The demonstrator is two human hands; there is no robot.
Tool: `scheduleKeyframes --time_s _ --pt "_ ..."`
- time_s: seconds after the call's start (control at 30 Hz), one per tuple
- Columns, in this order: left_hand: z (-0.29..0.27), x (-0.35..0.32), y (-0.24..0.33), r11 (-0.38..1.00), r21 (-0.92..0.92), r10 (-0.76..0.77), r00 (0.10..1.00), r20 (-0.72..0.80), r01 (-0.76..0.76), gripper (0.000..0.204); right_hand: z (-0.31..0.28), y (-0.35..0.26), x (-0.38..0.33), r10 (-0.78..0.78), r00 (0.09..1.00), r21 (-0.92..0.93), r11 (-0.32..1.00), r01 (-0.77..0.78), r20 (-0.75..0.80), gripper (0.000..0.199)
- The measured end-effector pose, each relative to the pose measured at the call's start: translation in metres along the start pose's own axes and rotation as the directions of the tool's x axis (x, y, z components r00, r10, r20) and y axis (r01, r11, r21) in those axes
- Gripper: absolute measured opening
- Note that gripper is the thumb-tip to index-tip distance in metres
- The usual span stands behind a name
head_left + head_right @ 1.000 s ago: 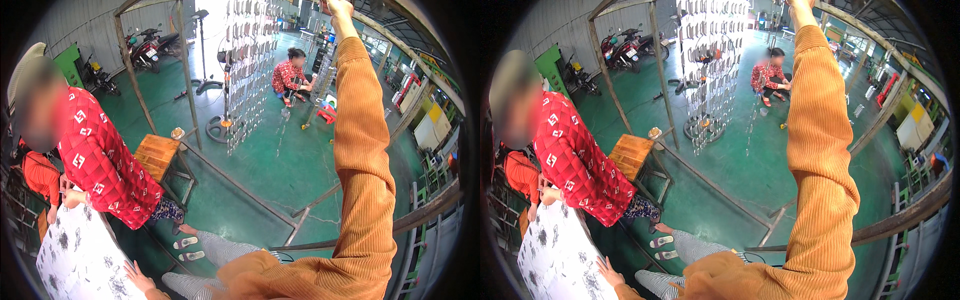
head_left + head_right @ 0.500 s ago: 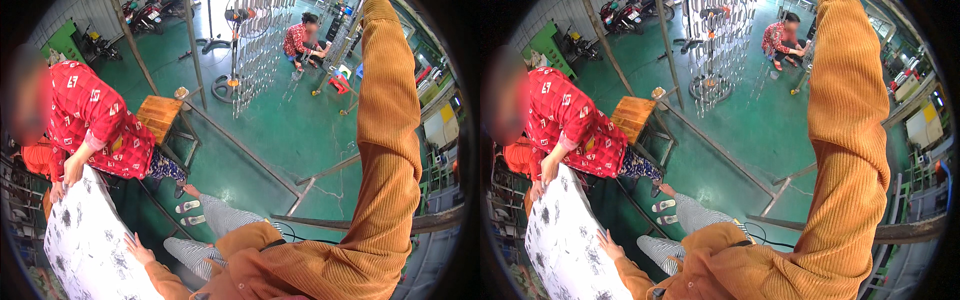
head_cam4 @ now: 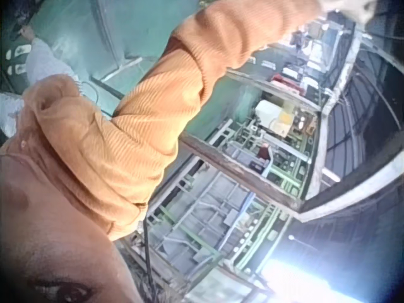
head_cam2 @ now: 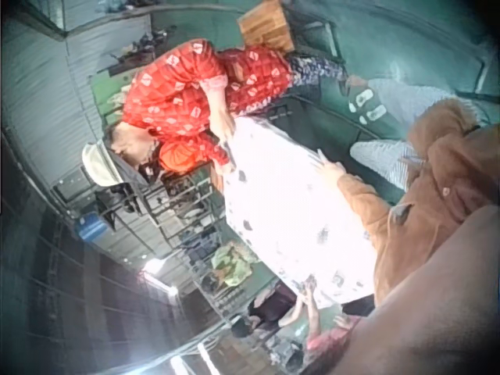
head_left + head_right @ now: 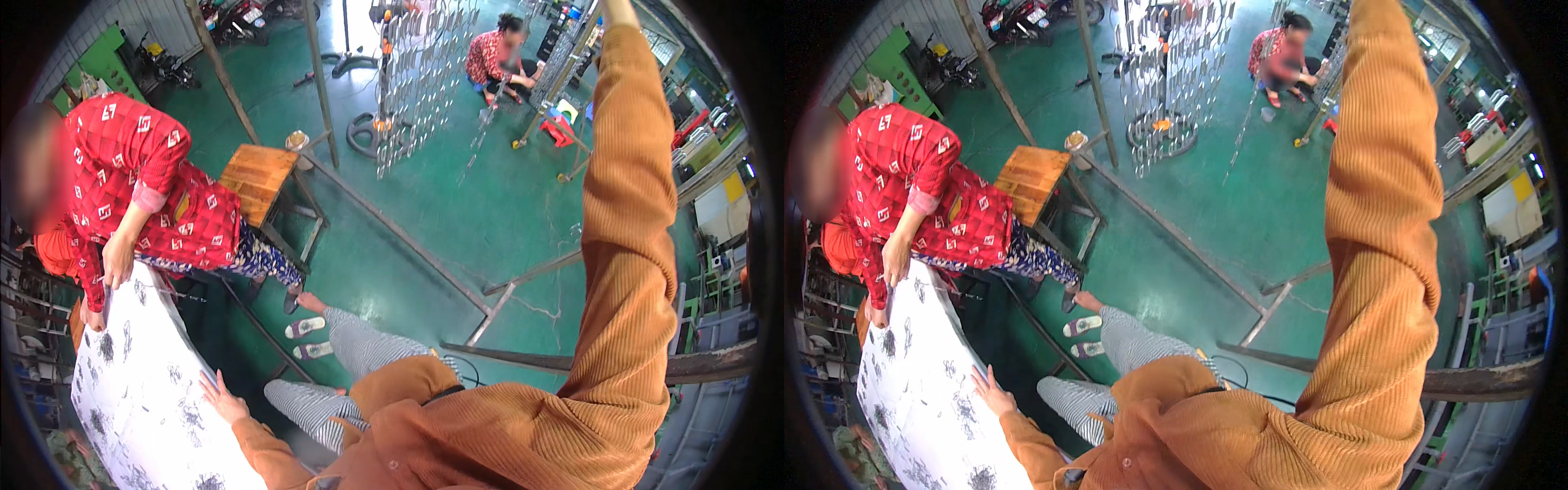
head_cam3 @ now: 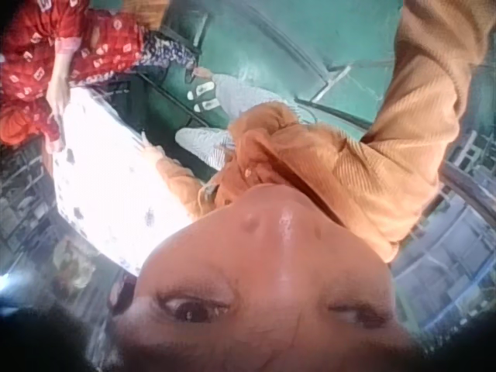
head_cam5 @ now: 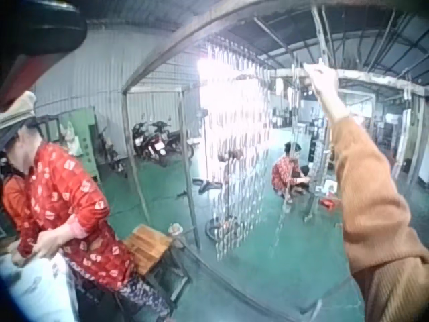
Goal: The person sits at a table and repeatedly picks up small metal hooks and fasteners, joining them together by hand. They then hang the assembled chains onto a vertical metal rack structure nearby.
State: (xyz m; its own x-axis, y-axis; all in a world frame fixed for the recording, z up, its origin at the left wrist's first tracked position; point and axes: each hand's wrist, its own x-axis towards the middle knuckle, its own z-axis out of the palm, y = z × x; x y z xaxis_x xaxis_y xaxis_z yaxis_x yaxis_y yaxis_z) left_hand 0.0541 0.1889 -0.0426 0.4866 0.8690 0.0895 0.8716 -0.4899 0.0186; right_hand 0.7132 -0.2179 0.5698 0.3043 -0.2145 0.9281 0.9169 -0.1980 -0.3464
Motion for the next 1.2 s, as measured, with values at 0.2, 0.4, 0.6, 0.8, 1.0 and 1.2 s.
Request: scheduleKeyframes --time_s 0.2,0.4,0.6,0.8,1.0,1.2 --pt "-0.006 -0.007 0.008 0.999 -0.036 -0.024 1.0 0.014 0.025 0.092 -0.033 0.094 0.012 0.022 0.998 -0.15 0.988 -0.031 -0.061 0.011" --pt "-0.008 -0.006 0.008 1.0 -0.009 -0.01 1.0 0.008 0.01 0.091 -0.016 0.075 0.026 0.131 0.987 0.083 0.987 -0.138 0.091 0.022" --pt "-0.026 -0.007 0.021 0.998 0.033 -0.05 0.997 0.063 0.048 0.087 -0.006 0.083 0.054 0.019 0.999 0.086 0.996 -0.016 -0.033 0.02" --pt "-0.031 -0.007 0.03 0.998 -0.049 -0.042 0.996 0.083 0.046 0.085 -0.033 0.089 -0.009 0.088 0.995 0.216 0.973 -0.077 -0.042 0.02" --pt "-0.013 -0.009 0.019 1.0 -0.004 0.002 1.0 0.024 -0.002 0.078 -0.079 0.113 -0.286 0.28 0.891 -0.249 0.948 -0.198 0.358 0.017" --pt "-0.006 -0.011 0.01 1.0 -0.002 0.005 0.999 0.046 -0.005 0.075 -0.109 0.129 -0.442 0.839 0.452 -0.731 0.509 -0.455 0.302 0.028"
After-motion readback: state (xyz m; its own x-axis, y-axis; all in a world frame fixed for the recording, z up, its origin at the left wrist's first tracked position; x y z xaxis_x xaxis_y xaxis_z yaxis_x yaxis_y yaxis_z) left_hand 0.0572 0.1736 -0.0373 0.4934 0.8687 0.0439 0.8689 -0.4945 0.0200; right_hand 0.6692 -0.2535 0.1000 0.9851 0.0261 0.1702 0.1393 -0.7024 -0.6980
